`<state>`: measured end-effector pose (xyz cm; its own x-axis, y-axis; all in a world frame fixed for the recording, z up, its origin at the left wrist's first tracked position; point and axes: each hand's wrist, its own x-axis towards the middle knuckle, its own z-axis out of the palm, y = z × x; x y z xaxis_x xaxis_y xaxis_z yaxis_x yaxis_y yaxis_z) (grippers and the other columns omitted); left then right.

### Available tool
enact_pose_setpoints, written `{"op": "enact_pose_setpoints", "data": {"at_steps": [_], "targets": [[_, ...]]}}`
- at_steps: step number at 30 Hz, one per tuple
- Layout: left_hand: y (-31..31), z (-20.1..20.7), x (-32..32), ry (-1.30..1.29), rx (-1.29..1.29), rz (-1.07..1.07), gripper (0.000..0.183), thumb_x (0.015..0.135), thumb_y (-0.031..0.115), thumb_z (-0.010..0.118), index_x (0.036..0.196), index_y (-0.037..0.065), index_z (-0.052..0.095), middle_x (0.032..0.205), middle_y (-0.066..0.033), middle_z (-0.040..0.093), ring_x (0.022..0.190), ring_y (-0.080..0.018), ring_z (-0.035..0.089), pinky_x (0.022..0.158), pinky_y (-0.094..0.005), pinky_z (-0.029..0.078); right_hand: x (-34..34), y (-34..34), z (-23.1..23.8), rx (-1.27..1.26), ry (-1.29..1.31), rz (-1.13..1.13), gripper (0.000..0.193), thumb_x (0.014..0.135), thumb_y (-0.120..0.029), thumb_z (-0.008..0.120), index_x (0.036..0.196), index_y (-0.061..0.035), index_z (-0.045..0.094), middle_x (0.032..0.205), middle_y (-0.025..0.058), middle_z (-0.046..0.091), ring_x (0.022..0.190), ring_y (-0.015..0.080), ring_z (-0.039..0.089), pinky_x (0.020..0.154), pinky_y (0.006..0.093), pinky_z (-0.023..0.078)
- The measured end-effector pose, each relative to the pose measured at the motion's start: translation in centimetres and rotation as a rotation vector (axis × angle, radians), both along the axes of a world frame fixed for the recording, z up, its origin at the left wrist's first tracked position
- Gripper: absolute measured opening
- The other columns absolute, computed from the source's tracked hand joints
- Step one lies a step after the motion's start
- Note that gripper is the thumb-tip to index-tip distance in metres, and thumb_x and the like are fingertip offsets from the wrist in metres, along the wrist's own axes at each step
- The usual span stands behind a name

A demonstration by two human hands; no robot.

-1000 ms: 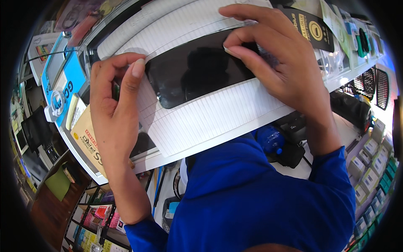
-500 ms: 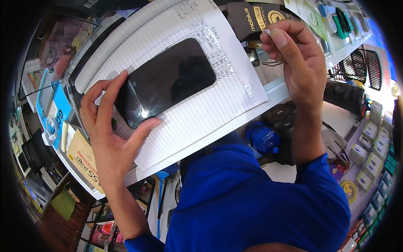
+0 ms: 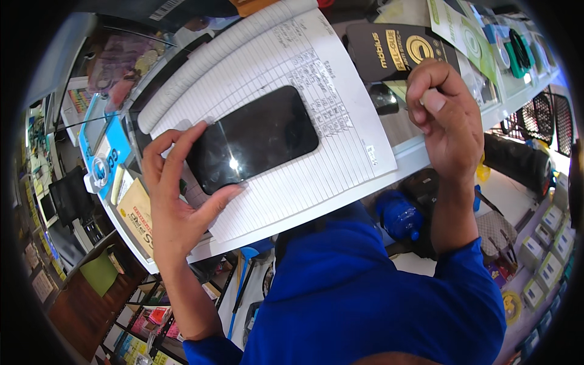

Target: The person walks from a retail store to an electronics repair shop carrying a packaged item. Inside, they place the item on the counter, unbox a black rectangular device, and apply a protective film to its surface by hand, smoothing it with fingers.

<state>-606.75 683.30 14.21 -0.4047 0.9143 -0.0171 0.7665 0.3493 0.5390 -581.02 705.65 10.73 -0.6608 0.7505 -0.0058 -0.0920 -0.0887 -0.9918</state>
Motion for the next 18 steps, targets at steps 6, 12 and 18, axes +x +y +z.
{"op": "enact_pose_setpoints", "data": {"at_steps": [6, 12, 18], "targets": [[-1.1, 0.7, -0.8, 0.018, 0.138, 0.120, 0.092, 0.058, 0.048, 0.089, 0.136, 0.012, 0.058, 0.111, -0.0050, 0.043, 0.101, -0.0185, 0.045, 0.083, -0.0289, 0.040, -0.8, -0.5, 0.5, 0.106, -0.116, 0.037, 0.019, 0.093, -0.006, 0.052, 0.106, 0.0016, 0.063, 0.095, -0.0003, 0.057, 0.080, 0.0040, 0.045, 0.073, 0.0200, 0.036], [-4.6, 0.9, -0.8, -0.434, 0.727, 0.618, 0.040, 0.104, 0.028, 0.048, 0.125, -0.005, 0.055, 0.080, 0.0042, 0.033, 0.071, -0.0053, 0.029, 0.064, -0.0224, 0.026, -0.7, -0.2, 0.5, 0.225, -0.134, 0.020, 0.017, 0.095, -0.003, 0.059, 0.110, 0.0024, 0.063, 0.107, 0.0052, 0.059, 0.093, 0.0102, 0.053, 0.086, 0.0230, 0.040], [-10.8, 0.4, -1.2, -0.234, 0.645, 0.800, 0.032, 0.104, 0.024, 0.048, 0.122, -0.001, 0.057, 0.087, 0.0018, 0.045, 0.077, -0.0050, 0.038, 0.072, -0.0216, 0.031, -0.2, -0.6, -0.1, 0.217, -0.102, -0.042, 0.017, 0.094, -0.003, 0.062, 0.110, 0.0012, 0.065, 0.107, 0.0038, 0.059, 0.091, 0.0102, 0.054, 0.083, 0.0223, 0.041]]}}
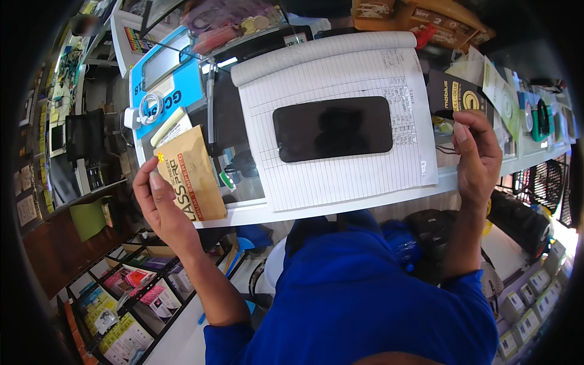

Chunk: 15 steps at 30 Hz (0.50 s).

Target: The person walks from a retail store to an electronics repair shop carrying a packaged item. Inside, they place the item on the counter, unbox a black rectangular device, and apply a protective film to its surface by hand, smoothing it with fingers.

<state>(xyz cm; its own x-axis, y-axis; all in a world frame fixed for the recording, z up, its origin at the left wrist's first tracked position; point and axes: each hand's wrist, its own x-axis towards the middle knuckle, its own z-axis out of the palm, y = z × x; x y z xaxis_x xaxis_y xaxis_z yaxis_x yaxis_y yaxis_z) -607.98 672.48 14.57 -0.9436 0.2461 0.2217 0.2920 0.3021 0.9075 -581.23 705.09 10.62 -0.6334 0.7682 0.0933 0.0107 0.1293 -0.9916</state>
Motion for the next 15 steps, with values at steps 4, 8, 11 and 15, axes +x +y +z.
{"op": "enact_pose_setpoints", "data": {"at_steps": [4, 8, 11, 15], "targets": [[-3.0, -1.0, -0.9, 0.033, -0.318, -0.011, 0.030, 0.104, 0.025, 0.050, 0.121, 0.001, 0.057, 0.115, -0.0083, 0.057, 0.106, -0.0154, 0.053, 0.096, -0.0308, 0.041, -0.9, -3.3, 2.6, 0.388, -0.212, 0.001, 0.015, 0.091, 0.000, 0.063, 0.105, -0.0001, 0.068, 0.102, 0.0061, 0.061, 0.089, 0.0118, 0.057, 0.077, 0.0242, 0.045], [-6.3, -2.3, -0.7, 0.058, -0.324, 0.030, 0.024, 0.097, 0.022, 0.055, 0.110, 0.002, 0.060, 0.096, -0.0099, 0.048, 0.094, -0.0225, 0.051, 0.087, -0.0363, 0.042, -8.3, -9.8, 5.4, 0.277, -0.004, 0.469, 0.014, 0.087, -0.005, 0.068, 0.101, -0.0055, 0.071, 0.095, 0.0102, 0.062, 0.088, 0.0243, 0.062, 0.075, 0.0358, 0.051], [-3.4, -1.2, -2.2, 0.243, -0.452, -0.092, 0.028, 0.097, 0.027, 0.058, 0.112, 0.004, 0.061, 0.099, -0.0159, 0.050, 0.100, -0.0341, 0.050, 0.094, -0.0440, 0.037, -12.9, -14.1, 4.5, 0.436, 0.068, 0.567, 0.013, 0.088, -0.008, 0.066, 0.101, -0.0055, 0.068, 0.095, 0.0107, 0.062, 0.089, 0.0286, 0.062, 0.076, 0.0383, 0.051], [-2.4, -1.6, -2.1, 0.268, -0.527, -0.155, 0.037, 0.095, 0.029, 0.061, 0.124, 0.007, 0.059, 0.118, -0.0166, 0.052, 0.119, -0.0351, 0.045, 0.105, -0.0476, 0.030, -16.0, -17.6, 3.6, 0.568, -0.039, 0.566, 0.012, 0.089, -0.013, 0.064, 0.098, -0.0050, 0.066, 0.095, 0.0104, 0.063, 0.091, 0.0301, 0.062, 0.079, 0.0402, 0.051]]}}
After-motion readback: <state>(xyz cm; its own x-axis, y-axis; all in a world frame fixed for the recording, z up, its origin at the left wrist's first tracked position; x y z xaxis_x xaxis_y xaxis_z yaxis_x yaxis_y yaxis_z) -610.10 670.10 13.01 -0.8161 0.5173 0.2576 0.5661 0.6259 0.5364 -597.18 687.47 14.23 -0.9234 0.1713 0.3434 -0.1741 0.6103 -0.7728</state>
